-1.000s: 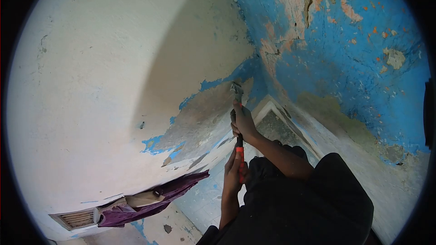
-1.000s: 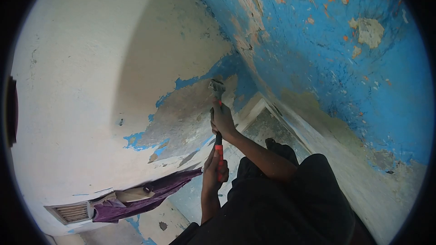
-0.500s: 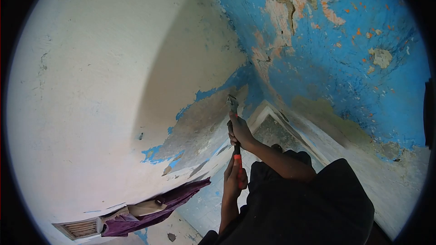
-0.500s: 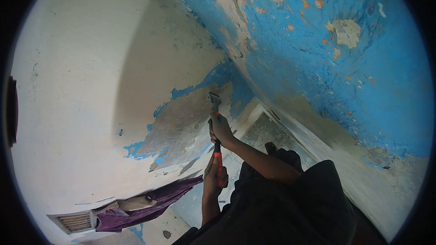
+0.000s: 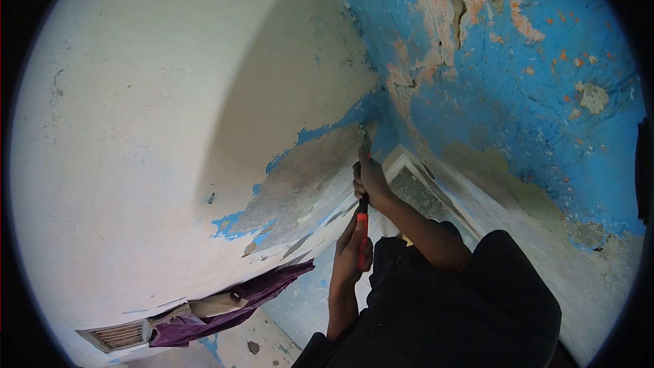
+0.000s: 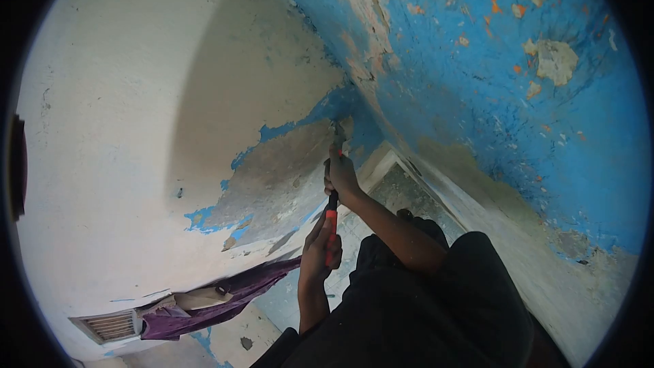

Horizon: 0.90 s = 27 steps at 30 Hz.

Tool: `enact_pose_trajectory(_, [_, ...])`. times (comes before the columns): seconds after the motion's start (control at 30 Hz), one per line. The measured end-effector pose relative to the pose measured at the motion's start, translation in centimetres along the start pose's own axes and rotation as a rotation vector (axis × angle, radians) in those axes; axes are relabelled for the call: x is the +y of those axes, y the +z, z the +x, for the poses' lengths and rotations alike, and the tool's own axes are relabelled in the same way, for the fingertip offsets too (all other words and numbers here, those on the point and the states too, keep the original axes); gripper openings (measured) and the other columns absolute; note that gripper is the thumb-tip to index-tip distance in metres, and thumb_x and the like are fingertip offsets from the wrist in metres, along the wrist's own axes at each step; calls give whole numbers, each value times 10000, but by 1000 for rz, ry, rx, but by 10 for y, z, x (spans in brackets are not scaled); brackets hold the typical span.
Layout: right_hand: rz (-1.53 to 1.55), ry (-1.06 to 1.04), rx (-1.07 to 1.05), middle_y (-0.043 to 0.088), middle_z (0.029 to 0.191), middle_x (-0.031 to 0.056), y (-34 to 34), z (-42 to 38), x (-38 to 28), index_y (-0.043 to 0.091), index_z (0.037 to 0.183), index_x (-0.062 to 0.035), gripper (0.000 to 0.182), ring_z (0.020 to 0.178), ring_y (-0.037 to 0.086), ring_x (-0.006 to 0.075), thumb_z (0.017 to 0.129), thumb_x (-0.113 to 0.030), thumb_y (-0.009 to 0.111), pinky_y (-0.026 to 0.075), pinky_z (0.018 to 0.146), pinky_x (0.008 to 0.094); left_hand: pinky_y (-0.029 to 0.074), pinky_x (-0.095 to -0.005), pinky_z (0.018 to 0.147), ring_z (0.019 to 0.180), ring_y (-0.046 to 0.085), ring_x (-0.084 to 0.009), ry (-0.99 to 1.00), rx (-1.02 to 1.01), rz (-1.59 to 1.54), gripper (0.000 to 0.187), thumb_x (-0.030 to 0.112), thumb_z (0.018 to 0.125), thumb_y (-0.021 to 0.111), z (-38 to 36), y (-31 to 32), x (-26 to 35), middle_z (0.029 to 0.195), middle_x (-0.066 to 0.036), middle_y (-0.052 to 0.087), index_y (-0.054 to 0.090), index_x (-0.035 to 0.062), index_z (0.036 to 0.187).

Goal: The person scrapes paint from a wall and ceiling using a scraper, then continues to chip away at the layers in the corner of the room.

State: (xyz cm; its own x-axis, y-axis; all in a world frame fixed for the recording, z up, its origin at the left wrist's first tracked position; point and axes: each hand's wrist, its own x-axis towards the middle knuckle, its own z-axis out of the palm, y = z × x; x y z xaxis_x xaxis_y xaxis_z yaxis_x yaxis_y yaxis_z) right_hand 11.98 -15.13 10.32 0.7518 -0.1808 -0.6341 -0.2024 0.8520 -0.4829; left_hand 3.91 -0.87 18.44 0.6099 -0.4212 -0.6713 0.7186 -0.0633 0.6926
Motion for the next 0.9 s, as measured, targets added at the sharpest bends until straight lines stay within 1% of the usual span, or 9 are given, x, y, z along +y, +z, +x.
enact_pose_trajectory(0.1, [-17, 17, -47, 333, 470, -26, 8, -16, 8, 422, 691, -130, 468, 325, 336, 115, 948, -518, 466, 295, 329, 292, 237, -214, 339, 375, 326, -67, 10, 56, -35, 495, 325, 1001, 442, -19, 3, 0, 592, 22, 386, 335, 114, 1436])
enact_pose_trajectory(0.17, [-23, 48, -38, 345, 481, -25, 4, -9, 8, 439, 770, -113, 437, 328, 336, 115, 945, -511, 480, 299, 333, 291, 232, -213, 337, 375, 319, -65, -4, 24, -20, 510, 327, 999, 447, -14, 8, 3, 596, 27, 382, 321, 129, 1451])
enact_pose_trajectory(0.37, [23, 55, -55, 330, 485, -28, 13, -15, 13, 433, 758, -120, 425, 330, 325, 114, 944, -499, 482, 302, 341, 299, 231, -217, 332, 374, 315, -66, -21, 48, -18, 523, 326, 991, 459, -21, 2, 10, 597, 29, 386, 319, 140, 1460])
enact_pose_trajectory(0.47, [19, -11, 97, 326, 484, -26, 4, 9, 5, 434, 748, -124, 421, 330, 328, 116, 945, -493, 482, 302, 340, 305, 240, -212, 339, 384, 328, -64, -35, 0, 2, 506, 321, 989, 463, -10, 4, 19, 598, 25, 392, 343, 142, 1447])
enact_pose_trajectory(0.53, [21, 9, 57, 327, 479, -26, 1, 5, 3, 435, 733, -127, 436, 331, 336, 120, 939, -507, 488, 302, 340, 307, 243, -210, 342, 389, 333, -61, -53, -25, 12, 509, 318, 991, 461, -3, 5, 18, 599, 25, 391, 334, 153, 1455])
enact_pose_trajectory(0.57, [-5, 22, 47, 327, 478, -27, 4, 1, 2, 435, 730, -127, 439, 331, 334, 121, 938, -510, 490, 301, 341, 306, 243, -210, 341, 389, 336, -59, -9, 20, 39, 509, 319, 992, 459, -8, 7, 12, 605, 24, 396, 331, 155, 1457])
enact_pose_trajectory(0.67, [-23, 27, 21, 332, 476, -28, 14, -15, 7, 442, 732, -125, 438, 330, 329, 121, 939, -508, 492, 301, 340, 304, 239, -215, 351, 404, 334, -63, 23, 58, -26, 523, 312, 989, 471, -26, 4, 5, 608, 22, 397, 337, 110, 1453])
enact_pose_trajectory(0.77, [21, 52, 18, 332, 476, -32, 6, -6, 8, 448, 740, -120, 427, 333, 329, 119, 942, -493, 495, 293, 342, 302, 236, -215, 342, 398, 329, -63, -2, 35, -7, 523, 304, 993, 461, -20, 14, 15, 600, 25, 387, 319, 125, 1463])
enact_pose_trajectory(0.9, [-11, 13, -7, 327, 482, -36, 9, -11, 12, 435, 747, -124, 409, 338, 321, 108, 952, -473, 486, 287, 345, 300, 232, -217, 337, 388, 324, -65, -17, 27, -71, 528, 314, 991, 460, -26, -2, 7, 589, 26, 377, 316, 121, 1462])
